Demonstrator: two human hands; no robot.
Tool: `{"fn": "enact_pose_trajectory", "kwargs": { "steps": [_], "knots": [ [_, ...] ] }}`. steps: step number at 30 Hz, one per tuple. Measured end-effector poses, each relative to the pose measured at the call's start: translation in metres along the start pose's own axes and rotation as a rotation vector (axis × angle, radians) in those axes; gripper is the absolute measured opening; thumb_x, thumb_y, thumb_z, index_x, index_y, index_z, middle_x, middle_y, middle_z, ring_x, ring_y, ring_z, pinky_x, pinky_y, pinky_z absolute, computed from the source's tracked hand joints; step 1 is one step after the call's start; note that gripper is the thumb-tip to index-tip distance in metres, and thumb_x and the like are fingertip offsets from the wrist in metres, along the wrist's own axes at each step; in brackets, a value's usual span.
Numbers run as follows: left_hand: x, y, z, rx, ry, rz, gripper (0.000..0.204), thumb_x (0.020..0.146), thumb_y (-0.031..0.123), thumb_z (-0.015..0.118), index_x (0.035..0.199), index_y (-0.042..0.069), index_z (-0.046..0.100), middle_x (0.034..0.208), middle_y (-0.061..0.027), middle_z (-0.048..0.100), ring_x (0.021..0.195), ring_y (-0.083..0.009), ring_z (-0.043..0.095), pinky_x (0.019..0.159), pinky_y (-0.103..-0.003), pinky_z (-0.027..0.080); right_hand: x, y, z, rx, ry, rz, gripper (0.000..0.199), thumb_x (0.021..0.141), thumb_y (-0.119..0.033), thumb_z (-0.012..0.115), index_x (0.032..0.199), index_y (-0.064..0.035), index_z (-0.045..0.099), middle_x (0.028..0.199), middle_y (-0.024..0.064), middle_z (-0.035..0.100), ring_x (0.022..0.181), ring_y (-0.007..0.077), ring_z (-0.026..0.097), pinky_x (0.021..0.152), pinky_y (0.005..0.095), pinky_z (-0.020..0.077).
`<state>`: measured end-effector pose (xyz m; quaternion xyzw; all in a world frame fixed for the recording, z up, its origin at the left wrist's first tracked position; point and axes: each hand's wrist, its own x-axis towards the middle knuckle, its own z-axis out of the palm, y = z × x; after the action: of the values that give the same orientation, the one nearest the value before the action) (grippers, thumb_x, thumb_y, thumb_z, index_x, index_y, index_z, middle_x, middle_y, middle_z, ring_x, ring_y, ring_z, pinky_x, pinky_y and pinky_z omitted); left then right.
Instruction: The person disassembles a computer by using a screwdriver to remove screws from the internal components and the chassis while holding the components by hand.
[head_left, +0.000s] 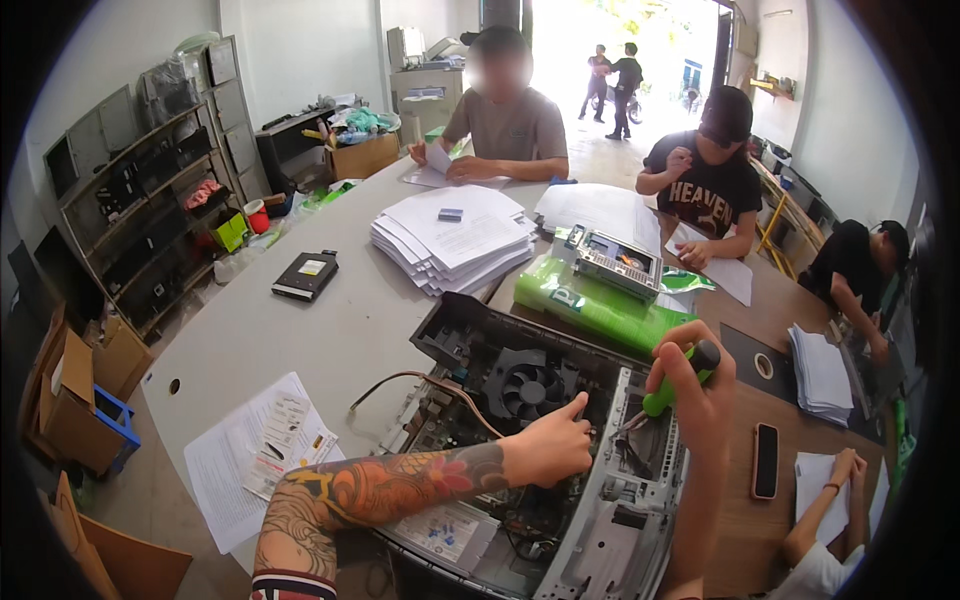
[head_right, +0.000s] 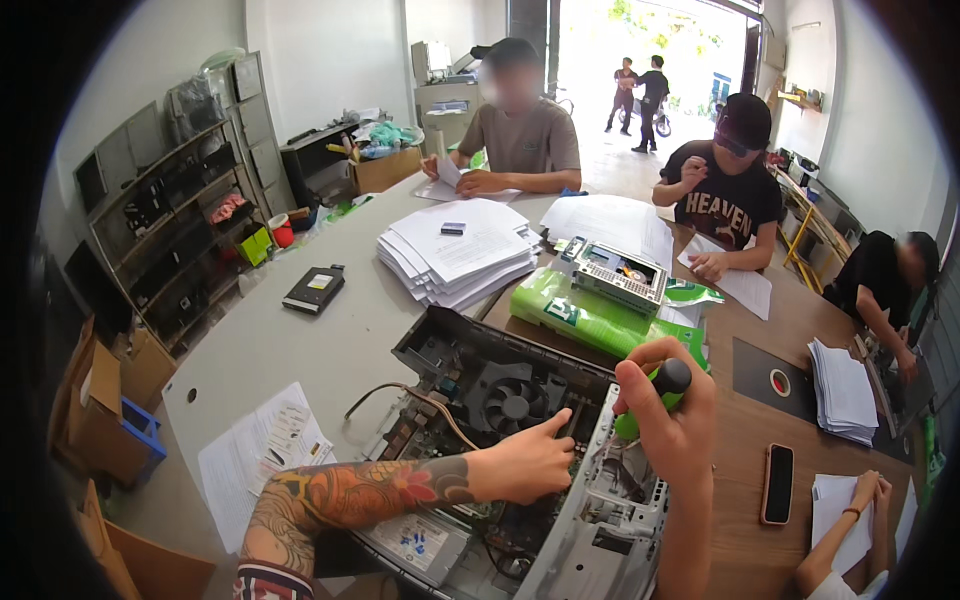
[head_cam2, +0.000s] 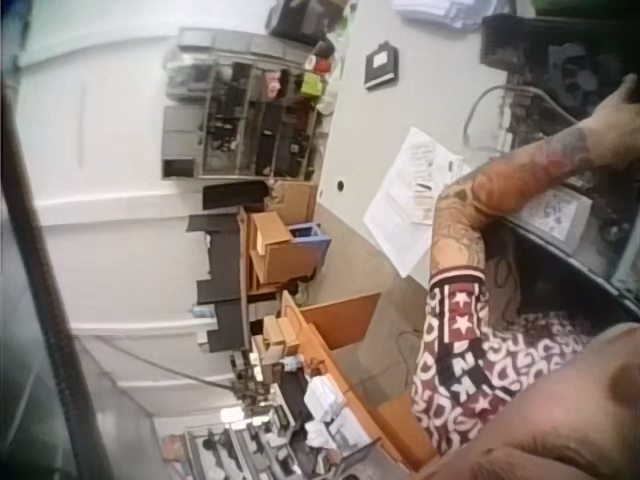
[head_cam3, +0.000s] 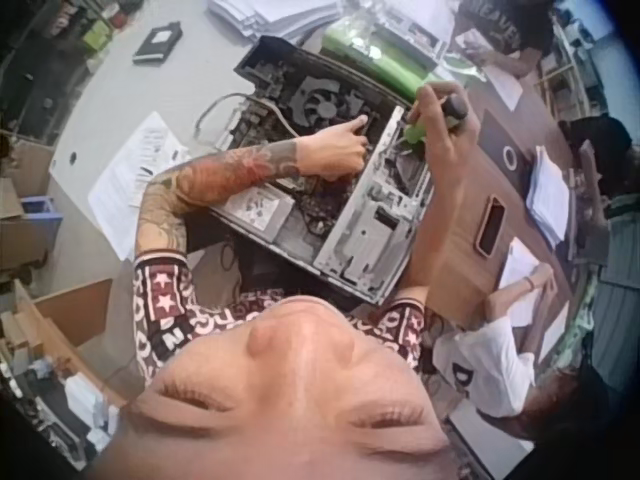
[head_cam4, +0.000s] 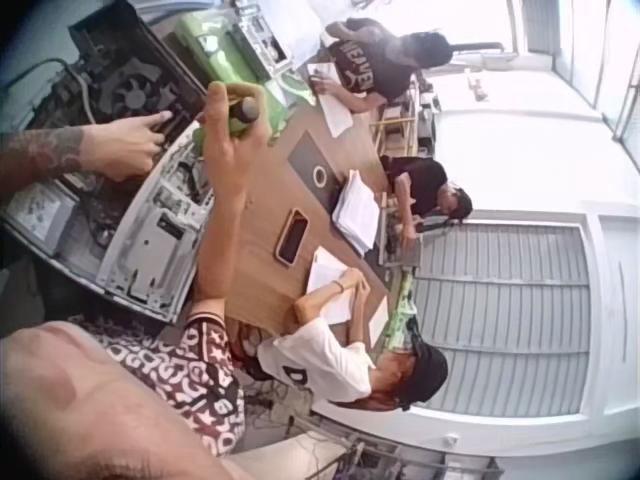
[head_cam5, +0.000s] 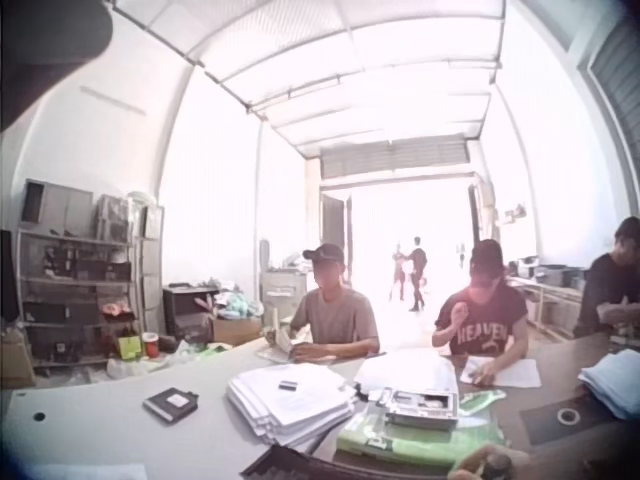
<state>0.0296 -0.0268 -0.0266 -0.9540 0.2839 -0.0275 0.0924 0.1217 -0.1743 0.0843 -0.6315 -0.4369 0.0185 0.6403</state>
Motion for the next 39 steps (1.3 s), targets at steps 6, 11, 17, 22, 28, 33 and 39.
{"fn": "enact_pose_trajectory", "kwargs": {
  "steps": [6, 11, 17, 22, 28, 33, 39],
  "knots": [
    [-0.001, 0.004, 0.005, 0.023, 0.06, -0.015, 0.009, 0.076, 0.021, 0.066, 0.073, 0.015, 0.071, 0.08, -0.0007, 0.066, 0.097, -0.0206, 0.06, 0.109, -0.054, 0.029, 0.004, 0.006, -0.005, 0.048, 0.015, 0.04, 0.027, 0.095, -0.027, 0.064, 0.09, -0.0011, 0.06, 0.063, 0.0029, 0.059, 0.057, 0.0082, 0.057, 0.053, 0.022, 0.0402],
    [0.005, 0.004, 0.011, -0.043, 0.077, 0.053, 0.008, 0.076, 0.022, 0.067, 0.073, 0.016, 0.072, 0.081, -0.0002, 0.066, 0.099, -0.0204, 0.06, 0.109, -0.053, 0.029, 0.002, 0.004, 0.0, 0.032, 0.039, 0.046, 0.026, 0.096, -0.026, 0.063, 0.09, -0.0013, 0.059, 0.062, 0.0033, 0.058, 0.055, 0.0084, 0.057, 0.052, 0.0214, 0.0404],
    [0.003, 0.008, -0.003, 0.038, 0.051, 0.023, 0.01, 0.074, 0.026, 0.07, 0.073, 0.016, 0.073, 0.079, -0.0014, 0.067, 0.097, -0.0232, 0.06, 0.112, -0.053, 0.026, -0.002, 0.002, -0.001, 0.024, 0.03, 0.037, 0.023, 0.095, -0.022, 0.063, 0.089, -0.0005, 0.059, 0.065, 0.0032, 0.059, 0.057, 0.0091, 0.058, 0.053, 0.0229, 0.0426],
    [0.011, 0.017, 0.011, 0.145, 0.015, -0.012, 0.015, 0.077, 0.029, 0.067, 0.075, 0.016, 0.074, 0.08, -0.003, 0.068, 0.096, -0.0249, 0.061, 0.112, -0.053, 0.027, -0.003, 0.004, -0.002, 0.02, 0.008, 0.034, 0.025, 0.094, -0.024, 0.064, 0.089, 0.0, 0.058, 0.065, 0.0046, 0.059, 0.057, 0.0092, 0.057, 0.054, 0.0226, 0.0421],
    [0.005, 0.009, -0.002, 0.097, -0.017, 0.094, 0.014, 0.08, 0.026, 0.064, 0.075, 0.016, 0.073, 0.079, -0.0006, 0.067, 0.092, -0.0211, 0.061, 0.104, -0.047, 0.033, 0.0, 0.004, -0.001, 0.03, 0.003, 0.037, 0.03, 0.093, -0.029, 0.065, 0.088, -0.0009, 0.058, 0.063, 0.0048, 0.059, 0.057, 0.0095, 0.057, 0.053, 0.0222, 0.0409],
    [0.006, 0.009, 0.006, 0.036, 0.09, 0.053, 0.013, 0.08, 0.025, 0.064, 0.074, 0.017, 0.072, 0.081, 0.0028, 0.066, 0.09, -0.0179, 0.06, 0.093, -0.041, 0.038, 0.002, 0.006, -0.001, 0.05, 0.004, 0.046, 0.036, 0.093, -0.035, 0.065, 0.089, -0.0003, 0.057, 0.062, 0.006, 0.058, 0.056, 0.0104, 0.057, 0.053, 0.0227, 0.0423],
    [0.013, 0.011, 0.023, -0.044, 0.16, 0.067, 0.011, 0.084, 0.022, 0.061, 0.082, 0.017, 0.071, 0.092, 0.0027, 0.065, 0.1, -0.0167, 0.057, 0.091, -0.038, 0.039, -0.002, 0.005, -0.003, 0.058, 0.003, 0.029, 0.035, 0.094, -0.033, 0.065, 0.088, 0.0, 0.057, 0.063, 0.0059, 0.059, 0.056, 0.0106, 0.057, 0.052, 0.0226, 0.0423]
  ]
}}
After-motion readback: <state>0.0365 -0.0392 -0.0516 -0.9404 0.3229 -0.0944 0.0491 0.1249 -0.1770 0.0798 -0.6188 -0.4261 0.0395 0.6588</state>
